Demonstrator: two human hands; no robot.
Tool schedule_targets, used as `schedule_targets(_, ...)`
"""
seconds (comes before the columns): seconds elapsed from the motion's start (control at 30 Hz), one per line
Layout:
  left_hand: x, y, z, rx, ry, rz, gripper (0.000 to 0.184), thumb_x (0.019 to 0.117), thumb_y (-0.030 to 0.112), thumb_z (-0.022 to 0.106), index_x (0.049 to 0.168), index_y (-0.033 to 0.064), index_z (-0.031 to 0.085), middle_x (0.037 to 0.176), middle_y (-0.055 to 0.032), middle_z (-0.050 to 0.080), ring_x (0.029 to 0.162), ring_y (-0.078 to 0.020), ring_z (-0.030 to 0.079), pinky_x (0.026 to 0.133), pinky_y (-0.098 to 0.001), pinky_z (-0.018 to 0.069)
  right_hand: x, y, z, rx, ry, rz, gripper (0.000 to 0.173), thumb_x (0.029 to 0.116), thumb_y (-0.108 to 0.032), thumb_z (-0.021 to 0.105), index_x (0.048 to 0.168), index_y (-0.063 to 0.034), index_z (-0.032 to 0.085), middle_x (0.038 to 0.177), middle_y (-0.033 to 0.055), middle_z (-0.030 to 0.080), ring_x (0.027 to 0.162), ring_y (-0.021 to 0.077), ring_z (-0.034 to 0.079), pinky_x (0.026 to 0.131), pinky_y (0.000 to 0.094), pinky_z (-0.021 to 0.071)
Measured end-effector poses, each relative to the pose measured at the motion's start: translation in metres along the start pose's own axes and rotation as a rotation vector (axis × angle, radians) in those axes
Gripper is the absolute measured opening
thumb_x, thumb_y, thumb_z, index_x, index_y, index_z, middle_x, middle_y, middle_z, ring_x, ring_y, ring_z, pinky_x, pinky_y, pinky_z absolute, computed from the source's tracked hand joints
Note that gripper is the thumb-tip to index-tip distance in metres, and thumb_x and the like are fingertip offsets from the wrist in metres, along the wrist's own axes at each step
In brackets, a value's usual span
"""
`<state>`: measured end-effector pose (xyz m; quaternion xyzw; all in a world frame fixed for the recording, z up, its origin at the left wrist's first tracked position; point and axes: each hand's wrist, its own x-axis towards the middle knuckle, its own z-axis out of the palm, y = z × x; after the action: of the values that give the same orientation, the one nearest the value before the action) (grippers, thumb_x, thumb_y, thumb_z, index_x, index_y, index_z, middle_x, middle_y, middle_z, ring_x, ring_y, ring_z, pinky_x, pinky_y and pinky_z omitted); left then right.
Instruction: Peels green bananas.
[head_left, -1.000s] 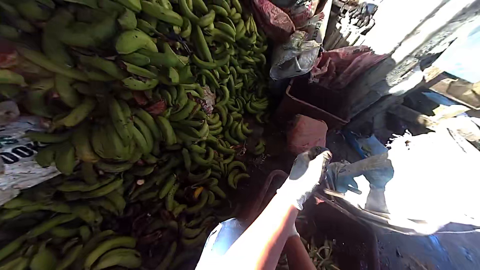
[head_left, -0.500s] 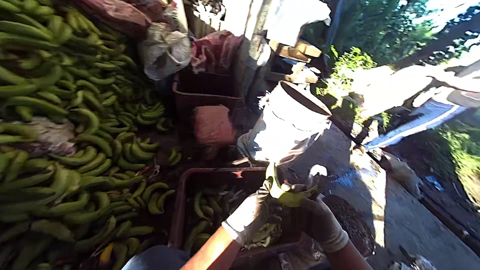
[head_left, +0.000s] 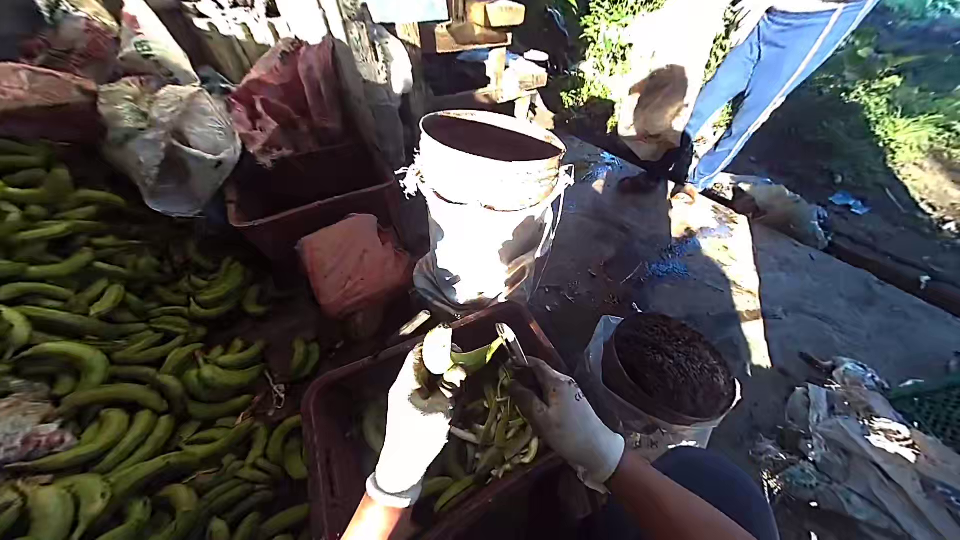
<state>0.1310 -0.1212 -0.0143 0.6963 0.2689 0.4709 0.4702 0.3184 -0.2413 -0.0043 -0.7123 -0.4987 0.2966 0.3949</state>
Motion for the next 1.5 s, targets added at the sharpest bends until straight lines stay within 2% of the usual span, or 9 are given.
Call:
schedule_targets(0.2,-0.011,0.002,0.008,0.193,-0.087,0.041,0.039,0.0936,0.017,0.070,0.129,0.0021,0.064,0.126,-0.0074,0.068,0.114,-0.0135,0.066,0.100,-0.0317,0.0558,0.002,-0.002,0.009,0.015,-0.121,0.063,0.042,0.1041,-0.044,0.053,0.132,-0.0138,0.061,0.097,0.0036,0.070,0.083,0.0134,0.067,0.080,0.0375,0.0575)
schedule_targets(0.37,-0.008,0.015,-0.004,-0.203,-0.028,0.055,0.042,0.0990,0.021,0.067,0.131,-0.0032,0.055,0.118,-0.0104,0.070,0.107,-0.0209,0.069,0.094,-0.0368,0.0596,0.011,0.035,0.032,-0.142,-0.448,0.311,0.046,0.1014,-0.049,0.053,0.126,-0.0110,0.064,0.106,0.0134,0.069,0.098,0.0284,0.068,0.089,0.0550,0.0530)
schedule_targets(0.5,0.000,0.011,-0.031,-0.611,0.050,-0.319,0.046,0.1087,0.037,0.043,0.141,0.0045,0.050,0.102,-0.0110,0.069,0.087,-0.0190,0.070,0.079,-0.0349,0.0612,0.007,0.015,0.020,-0.079,-0.204,0.088,0.058,0.0986,-0.047,0.061,0.150,-0.0223,0.052,0.135,0.0074,0.065,0.120,0.0192,0.064,0.105,0.0477,0.0514)
schedule_targets(0.6,-0.001,-0.001,-0.028,-0.781,0.094,-0.542,0.046,0.1117,0.038,0.028,0.119,0.0055,0.059,0.085,-0.0105,0.065,0.069,-0.0191,0.065,0.061,-0.0332,0.0586,-0.003,-0.003,0.018,-0.020,-0.099,-0.163,0.058,0.1020,-0.054,0.052,0.147,-0.0177,0.055,0.134,0.0048,0.064,0.115,0.0110,0.064,0.099,0.0371,0.0557)
schedule_targets(0.77,0.001,0.007,-0.009,-0.594,0.147,-0.586,0.038,0.1117,0.028,0.035,0.119,0.0042,0.063,0.091,-0.0078,0.068,0.077,-0.0135,0.066,0.070,-0.0292,0.0582,-0.014,-0.004,0.028,-0.094,-0.083,-0.502,0.051,0.1025,-0.051,0.054,0.131,-0.0094,0.066,0.115,0.0075,0.069,0.104,0.0139,0.067,0.089,0.0353,0.0587)
schedule_targets(0.9,-0.009,0.005,-0.004,-0.436,0.075,-0.540,0.036,0.1109,0.023,0.037,0.124,0.0030,0.064,0.102,-0.0076,0.070,0.089,-0.0133,0.068,0.080,-0.0307,0.0593,-0.014,0.009,0.040,-0.155,-0.149,-0.458,0.043,0.1023,-0.044,0.058,0.130,-0.0125,0.068,0.114,0.0072,0.068,0.104,0.0149,0.066,0.089,0.0348,0.0573)
schedule_targets(1.2,-0.011,0.003,-0.002,-0.339,-0.065,-0.574,0.037,0.1103,0.033,0.042,0.129,0.0100,0.064,0.102,-0.0049,0.070,0.086,-0.0110,0.067,0.076,-0.0283,0.0586,0.046,0.024,-0.023,-0.260,0.430,-0.050,0.048,0.1007,-0.050,0.057,0.134,-0.0168,0.068,0.123,0.0138,0.067,0.114,0.0272,0.064,0.099,0.0509,0.0529)
schedule_targets(1.33,-0.002,0.003,-0.005,-0.554,0.038,-0.668,0.035,0.1104,0.030,0.042,0.130,0.0047,0.057,0.093,-0.0130,0.068,0.073,-0.0206,0.068,0.060,-0.0339,0.0600,0.026,0.012,-0.023,-0.015,0.291,-0.101,0.048,0.1004,-0.051,0.059,0.131,-0.0138,0.065,0.116,0.0030,0.070,0.102,0.0108,0.068,0.091,0.0354,0.0587)
schedule_targets(1.5,0.000,-0.008,0.003,-0.511,0.195,-0.456,0.038,0.1109,0.022,0.037,0.143,0.0055,0.050,0.104,-0.0101,0.068,0.084,-0.0151,0.068,0.073,-0.0302,0.0598,-0.020,-0.006,0.027,0.146,-0.063,-0.269,0.039,0.0982,-0.038,0.068,0.126,-0.0114,0.068,0.114,0.0004,0.070,0.102,0.0077,0.067,0.089,0.0304,0.0599)
